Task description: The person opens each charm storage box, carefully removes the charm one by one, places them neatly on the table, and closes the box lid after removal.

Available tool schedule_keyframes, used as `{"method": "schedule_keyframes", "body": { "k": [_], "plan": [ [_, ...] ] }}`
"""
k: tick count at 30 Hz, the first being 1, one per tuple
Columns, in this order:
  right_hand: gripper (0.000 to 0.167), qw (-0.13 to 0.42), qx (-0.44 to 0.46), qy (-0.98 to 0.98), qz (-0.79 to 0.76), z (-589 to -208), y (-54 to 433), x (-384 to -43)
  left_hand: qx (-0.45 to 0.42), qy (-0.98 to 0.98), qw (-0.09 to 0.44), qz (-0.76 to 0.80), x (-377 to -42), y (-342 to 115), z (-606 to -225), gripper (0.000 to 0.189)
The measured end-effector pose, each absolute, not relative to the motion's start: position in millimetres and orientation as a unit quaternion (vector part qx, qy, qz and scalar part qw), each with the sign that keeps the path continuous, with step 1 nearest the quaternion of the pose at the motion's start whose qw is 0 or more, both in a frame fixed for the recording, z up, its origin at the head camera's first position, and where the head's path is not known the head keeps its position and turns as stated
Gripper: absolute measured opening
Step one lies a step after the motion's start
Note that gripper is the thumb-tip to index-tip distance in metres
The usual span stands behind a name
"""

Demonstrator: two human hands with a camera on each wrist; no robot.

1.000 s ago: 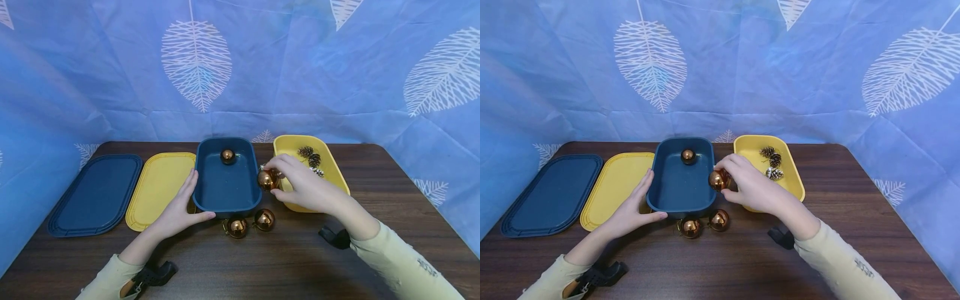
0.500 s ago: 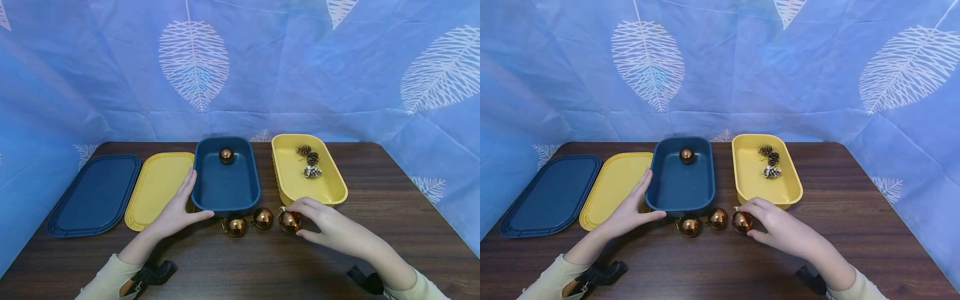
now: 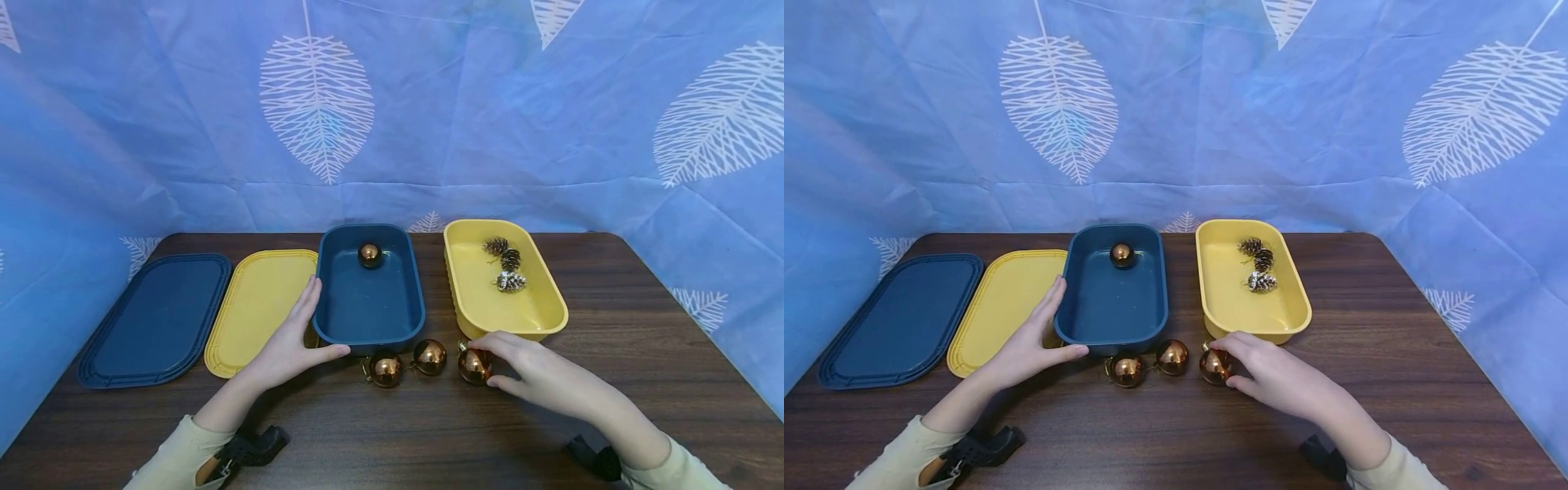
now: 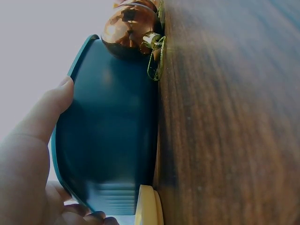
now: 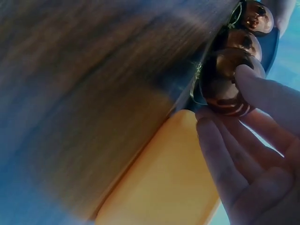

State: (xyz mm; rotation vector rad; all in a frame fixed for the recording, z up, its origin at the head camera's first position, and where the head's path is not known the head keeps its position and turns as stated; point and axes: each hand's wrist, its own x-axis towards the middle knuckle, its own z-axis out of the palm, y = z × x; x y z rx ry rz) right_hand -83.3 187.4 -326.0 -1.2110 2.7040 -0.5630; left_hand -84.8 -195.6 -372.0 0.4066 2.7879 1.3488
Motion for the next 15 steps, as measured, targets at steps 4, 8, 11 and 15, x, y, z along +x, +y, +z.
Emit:
{"method": "schedule_keyframes", "body": {
  "k": [4, 8, 11, 15],
  "plan": [
    [0.048, 0.091, -0.394, 0.895, -0.188, -326.7, 189.4, -84.5, 0.129, 0.893, 0.009, 0.432, -85.0, -195.5, -372.2, 0.113],
    [0.048, 0.119, -0.386, 0.893, -0.197, -326.8, 191.5, -86.1, 0.13, 0.892, 0.008, 0.432, -85.0, -195.6, -372.6, 0.113],
    [0.049, 0.135, -0.379, 0.892, -0.205, -326.7, 193.5, -87.7, 0.131, 0.891, 0.008, 0.435, -84.6, -195.7, -372.8, 0.113],
    [0.052, 0.147, -0.367, 0.894, -0.211, -328.2, 195.7, -89.8, 0.131, 0.891, 0.009, 0.435, -84.5, -195.7, -372.8, 0.113]
  ]
}}
